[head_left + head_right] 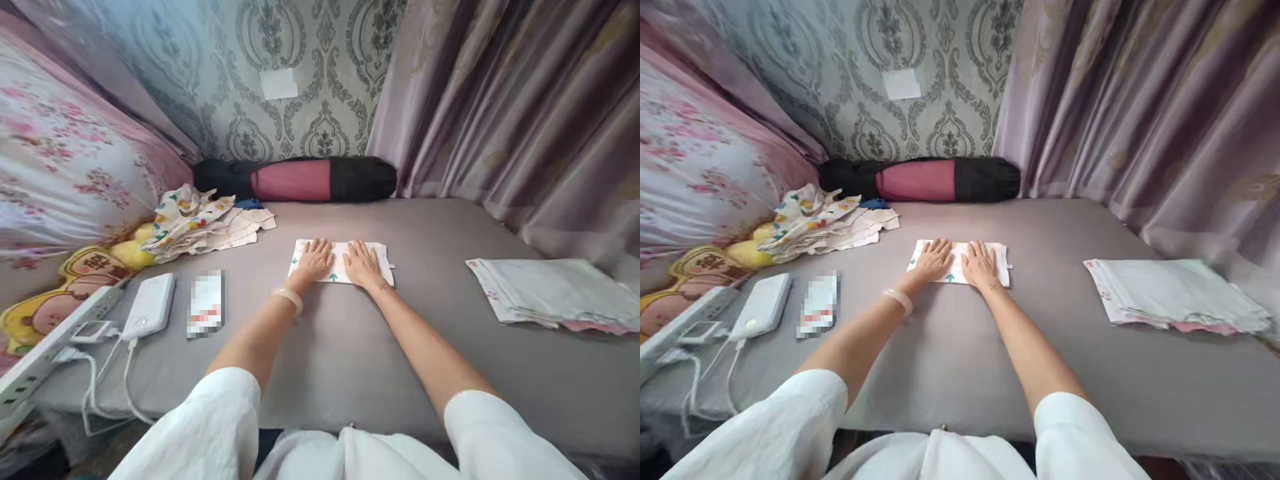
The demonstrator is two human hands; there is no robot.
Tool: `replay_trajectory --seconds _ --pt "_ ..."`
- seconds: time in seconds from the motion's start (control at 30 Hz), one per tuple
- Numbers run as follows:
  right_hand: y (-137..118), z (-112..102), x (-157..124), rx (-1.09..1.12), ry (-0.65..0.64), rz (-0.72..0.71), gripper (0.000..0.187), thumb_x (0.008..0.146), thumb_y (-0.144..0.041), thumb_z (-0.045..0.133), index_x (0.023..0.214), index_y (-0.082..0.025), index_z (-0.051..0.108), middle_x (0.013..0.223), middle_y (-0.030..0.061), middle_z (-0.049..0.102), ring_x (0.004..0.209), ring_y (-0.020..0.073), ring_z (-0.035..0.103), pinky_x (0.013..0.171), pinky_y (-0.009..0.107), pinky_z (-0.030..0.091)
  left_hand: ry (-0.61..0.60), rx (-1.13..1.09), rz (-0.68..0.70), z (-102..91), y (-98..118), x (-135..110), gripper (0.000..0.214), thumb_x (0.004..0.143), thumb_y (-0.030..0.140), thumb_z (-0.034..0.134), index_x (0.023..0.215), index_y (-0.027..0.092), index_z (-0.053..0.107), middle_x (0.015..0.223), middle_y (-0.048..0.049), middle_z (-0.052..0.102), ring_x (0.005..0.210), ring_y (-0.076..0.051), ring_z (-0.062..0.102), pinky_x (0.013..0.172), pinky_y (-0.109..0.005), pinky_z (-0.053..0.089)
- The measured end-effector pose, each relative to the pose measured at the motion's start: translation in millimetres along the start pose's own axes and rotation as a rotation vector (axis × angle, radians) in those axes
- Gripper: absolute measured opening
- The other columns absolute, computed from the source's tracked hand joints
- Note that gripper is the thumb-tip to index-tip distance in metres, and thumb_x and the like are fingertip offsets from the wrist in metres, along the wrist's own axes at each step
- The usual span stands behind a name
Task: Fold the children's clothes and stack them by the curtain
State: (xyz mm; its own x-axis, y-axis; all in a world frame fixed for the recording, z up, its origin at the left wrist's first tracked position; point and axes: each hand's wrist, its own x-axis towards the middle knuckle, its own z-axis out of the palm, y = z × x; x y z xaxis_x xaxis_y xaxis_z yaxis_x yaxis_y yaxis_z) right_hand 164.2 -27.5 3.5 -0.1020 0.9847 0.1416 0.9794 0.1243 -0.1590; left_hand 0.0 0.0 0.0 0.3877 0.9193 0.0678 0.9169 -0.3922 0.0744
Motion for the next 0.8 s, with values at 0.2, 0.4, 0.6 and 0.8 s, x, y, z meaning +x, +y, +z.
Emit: replay_trajectory --seconds 0.2,0.4,0.6,0.8 --pt "0 0 0 -0.005 -0.001 -0.005 0.055 0.103 -0.036 0.027 0.15 -0.009 0.04 0.158 0.0148 0.035 0.147 0.0279 0.026 0.118 0.051 0.018 0.044 0.026 0.006 -2.4 -1 2 0.053 0.101 0.04 0.026 0.146 0.015 0.042 0.152 -0.0171 0.043 0.14 -0.032 0.039 0.113 -0.051 0.029" --pt "20 -11 12 0.003 -0.006 -0.108 0.042 0.101 -0.026 0.034 0.136 -0.021 0.057 0.147 0.0104 0.052 0.133 0.0268 0.045 0.116 0.05 0.02 -0.071 -0.016 0.004 -24.3 -21 20 0.04 0.091 0.012 0.041 0.125 0.025 0.057 0.132 -0.0072 0.063 0.122 -0.022 0.056 0.113 -0.046 0.022" --pt "51 -27 44 0.056 -0.144 -0.148 0.037 0.097 -0.014 0.043 0.124 -0.026 0.066 0.132 0.0057 0.064 0.121 0.0215 0.055 0.104 0.035 0.035 -0.21 -0.032 -0.059 -42.6 -30 47 0.033 0.092 0.017 0.041 0.115 0.025 0.063 0.129 -0.0064 0.065 0.119 -0.022 0.059 0.105 -0.042 0.033" --pt "58 -36 62 0.046 -0.286 -0.077 0.039 0.094 -0.018 0.051 0.132 -0.026 0.059 0.137 0.0084 0.06 0.128 0.0236 0.052 0.104 0.038 0.035 -0.361 -0.006 -0.153 -54.0 -26 69 0.035 0.089 0.022 0.051 0.122 0.021 0.062 0.136 -0.0153 0.059 0.124 -0.029 0.057 0.105 -0.05 0.037"
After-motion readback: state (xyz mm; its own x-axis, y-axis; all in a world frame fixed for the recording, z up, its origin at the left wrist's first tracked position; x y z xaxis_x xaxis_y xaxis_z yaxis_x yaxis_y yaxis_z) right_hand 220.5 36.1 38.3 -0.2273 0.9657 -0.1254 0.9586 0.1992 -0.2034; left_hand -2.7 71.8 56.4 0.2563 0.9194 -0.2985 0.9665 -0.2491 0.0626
